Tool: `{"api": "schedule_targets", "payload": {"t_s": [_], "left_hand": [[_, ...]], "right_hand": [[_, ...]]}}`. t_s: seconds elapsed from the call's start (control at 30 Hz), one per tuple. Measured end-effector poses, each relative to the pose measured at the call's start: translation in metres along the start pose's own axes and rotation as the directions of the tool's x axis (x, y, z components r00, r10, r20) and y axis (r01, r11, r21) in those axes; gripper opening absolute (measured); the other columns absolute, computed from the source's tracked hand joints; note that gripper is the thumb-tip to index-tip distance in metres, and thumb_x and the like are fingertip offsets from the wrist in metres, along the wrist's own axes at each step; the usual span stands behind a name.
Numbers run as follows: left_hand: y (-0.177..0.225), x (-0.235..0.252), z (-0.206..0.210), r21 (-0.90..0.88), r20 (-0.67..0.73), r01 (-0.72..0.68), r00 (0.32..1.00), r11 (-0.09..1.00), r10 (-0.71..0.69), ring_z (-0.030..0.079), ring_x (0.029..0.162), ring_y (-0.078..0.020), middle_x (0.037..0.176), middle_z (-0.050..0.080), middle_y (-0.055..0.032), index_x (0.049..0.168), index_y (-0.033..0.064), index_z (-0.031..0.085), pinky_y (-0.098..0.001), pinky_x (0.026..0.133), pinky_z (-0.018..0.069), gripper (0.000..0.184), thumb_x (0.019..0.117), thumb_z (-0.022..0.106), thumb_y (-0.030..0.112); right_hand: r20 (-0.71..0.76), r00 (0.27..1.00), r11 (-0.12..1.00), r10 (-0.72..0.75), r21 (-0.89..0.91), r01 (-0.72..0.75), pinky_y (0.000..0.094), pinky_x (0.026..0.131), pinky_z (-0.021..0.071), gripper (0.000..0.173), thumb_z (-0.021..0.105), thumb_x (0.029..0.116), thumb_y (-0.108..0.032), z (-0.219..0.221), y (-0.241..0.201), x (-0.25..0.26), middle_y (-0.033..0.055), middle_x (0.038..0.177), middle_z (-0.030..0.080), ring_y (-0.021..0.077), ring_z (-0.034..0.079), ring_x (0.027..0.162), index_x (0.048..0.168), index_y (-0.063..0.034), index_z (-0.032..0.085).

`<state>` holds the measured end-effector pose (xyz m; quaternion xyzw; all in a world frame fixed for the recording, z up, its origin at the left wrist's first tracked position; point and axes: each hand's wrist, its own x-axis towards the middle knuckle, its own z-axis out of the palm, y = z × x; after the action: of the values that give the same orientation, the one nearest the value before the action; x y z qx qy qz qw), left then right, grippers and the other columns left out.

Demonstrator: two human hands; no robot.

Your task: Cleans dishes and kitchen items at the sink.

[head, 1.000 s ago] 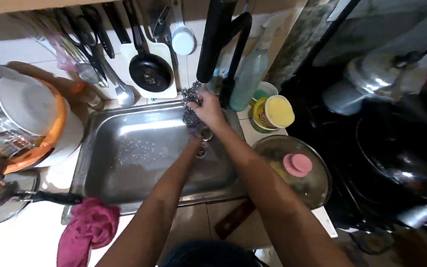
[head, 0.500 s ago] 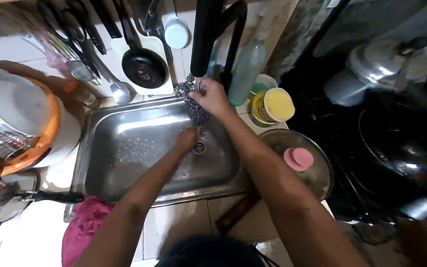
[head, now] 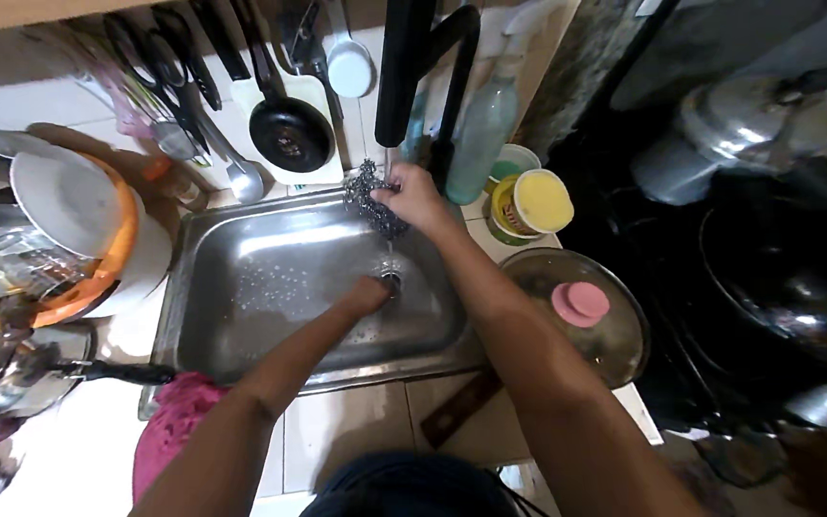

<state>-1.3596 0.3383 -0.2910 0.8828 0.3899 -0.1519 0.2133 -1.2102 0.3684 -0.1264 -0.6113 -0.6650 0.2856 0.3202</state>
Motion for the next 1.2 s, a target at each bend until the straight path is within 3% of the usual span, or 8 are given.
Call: {"api": "schedule_targets", "payload": {"t_s": [0.1, 0.2, 0.43, 0.53, 0.63, 0.8, 0.97, 1.2], "left_hand": [[-0.008, 0.000, -0.023, -0.246, -0.165, 0.186, 0.959, 0.951, -0.230, 0.063, 0.120, -0.0453, 0.125, 0.067, -0.0261, 0.124, -0.0019, 0.068, -0.0636, 0.103, 0.0465, 0.029, 0.1065, 0.050, 0.013], [-0.020, 0.004, -0.034, -0.435, -0.264, 0.238, 0.889, 0.869, -0.375, 0.066, 0.113, -0.0454, 0.115, 0.070, -0.0271, 0.122, -0.0030, 0.069, -0.0636, 0.099, 0.0483, 0.031, 0.1064, 0.050, 0.016], [-0.030, 0.014, -0.049, -0.583, -0.355, -0.036, 0.910, 0.812, -0.215, 0.068, 0.106, -0.0374, 0.110, 0.071, -0.0260, 0.116, -0.0077, 0.070, -0.0542, 0.100, 0.0501, 0.024, 0.1002, 0.062, 0.008], [-0.025, 0.018, -0.062, -0.590, -0.325, -0.008, 0.917, 0.807, -0.229, 0.067, 0.113, -0.0384, 0.116, 0.070, -0.0263, 0.119, -0.0072, 0.070, -0.0550, 0.104, 0.0483, 0.024, 0.1012, 0.060, 0.006], [-0.023, 0.029, -0.066, -0.719, -0.248, 0.024, 0.925, 0.695, -0.289, 0.065, 0.114, -0.0343, 0.120, 0.068, -0.0248, 0.121, -0.0074, 0.067, -0.0513, 0.104, 0.0485, 0.024, 0.1028, 0.056, 0.005], [-0.007, 0.035, -0.083, -0.616, -0.252, -0.029, 0.954, 0.787, -0.162, 0.065, 0.115, -0.0360, 0.119, 0.068, -0.0257, 0.118, -0.0078, 0.069, -0.0522, 0.105, 0.0471, 0.022, 0.1007, 0.060, 0.003], [0.007, 0.039, -0.095, -0.440, -0.275, 0.084, 0.935, 0.894, -0.223, 0.063, 0.120, -0.0421, 0.121, 0.068, -0.0265, 0.120, -0.0035, 0.069, -0.0603, 0.106, 0.0452, 0.026, 0.1025, 0.057, 0.011], [0.003, 0.046, -0.094, -0.444, -0.229, 0.133, 0.939, 0.886, -0.256, 0.062, 0.122, -0.0421, 0.123, 0.068, -0.0261, 0.119, -0.0034, 0.070, -0.0594, 0.108, 0.0445, 0.025, 0.1009, 0.061, 0.011]], "right_hand": [[-0.088, 0.996, 0.998, 0.020, -0.051, -0.024, 0.0536, 0.091, 0.0519, 0.029, 0.066, 0.1005, -0.020, 0.000, -0.001, -0.003, 0.0239, 0.105, 0.068, 0.0370, 0.067, 0.101, 0.114, 0.0062, 0.063], [-0.061, 0.997, 0.996, 0.037, -0.083, -0.042, 0.0565, 0.092, 0.0512, 0.032, 0.065, 0.1014, -0.020, -0.001, 0.002, -0.008, 0.0262, 0.107, 0.067, 0.0399, 0.067, 0.102, 0.117, 0.0077, 0.063], [-0.108, 0.994, 0.998, -0.002, -0.058, -0.004, 0.0556, 0.090, 0.0518, 0.027, 0.066, 0.1004, -0.016, -0.008, 0.025, -0.015, 0.0264, 0.103, 0.068, 0.0397, 0.067, 0.098, 0.111, 0.0087, 0.064], [-0.182, 0.983, 0.999, 0.019, -0.037, -0.026, 0.0537, 0.090, 0.0526, 0.028, 0.064, 0.1014, -0.017, -0.016, 0.030, -0.022, 0.0269, 0.104, 0.069, 0.0384, 0.068, 0.098, 0.113, 0.0091, 0.064], [-0.274, 0.961, 1.000, 0.025, 0.000, -0.026, 0.0509, 0.088, 0.0532, 0.028, 0.063, 0.1013, -0.015, -0.022, 0.034, -0.028, 0.0264, 0.103, 0.069, 0.0364, 0.069, 0.095, 0.114, 0.0101, 0.063], [-0.300, 0.954, 0.996, -0.010, -0.083, -0.016, 0.0534, 0.084, 0.0534, 0.027, 0.061, 0.1023, -0.015, -0.038, 0.036, -0.034, 0.0258, 0.096, 0.068, 0.0388, 0.068, 0.090, 0.113, 0.0097, 0.063], [-0.328, 0.944, 0.993, -0.029, -0.116, -0.010, 0.0534, 0.083, 0.0537, 0.029, 0.059, 0.1027, -0.016, -0.051, 0.035, -0.039, 0.0268, 0.096, 0.068, 0.0393, 0.069, 0.090, 0.113, 0.0111, 0.062], [-0.285, 0.958, 0.992, 0.040, -0.105, -0.073, 0.0536, 0.087, 0.0530, 0.029, 0.059, 0.1033, -0.015, -0.052, 0.047, -0.039, 0.0280, 0.100, 0.068, 0.0400, 0.068, 0.094, 0.115, 0.0114, 0.062]]}}
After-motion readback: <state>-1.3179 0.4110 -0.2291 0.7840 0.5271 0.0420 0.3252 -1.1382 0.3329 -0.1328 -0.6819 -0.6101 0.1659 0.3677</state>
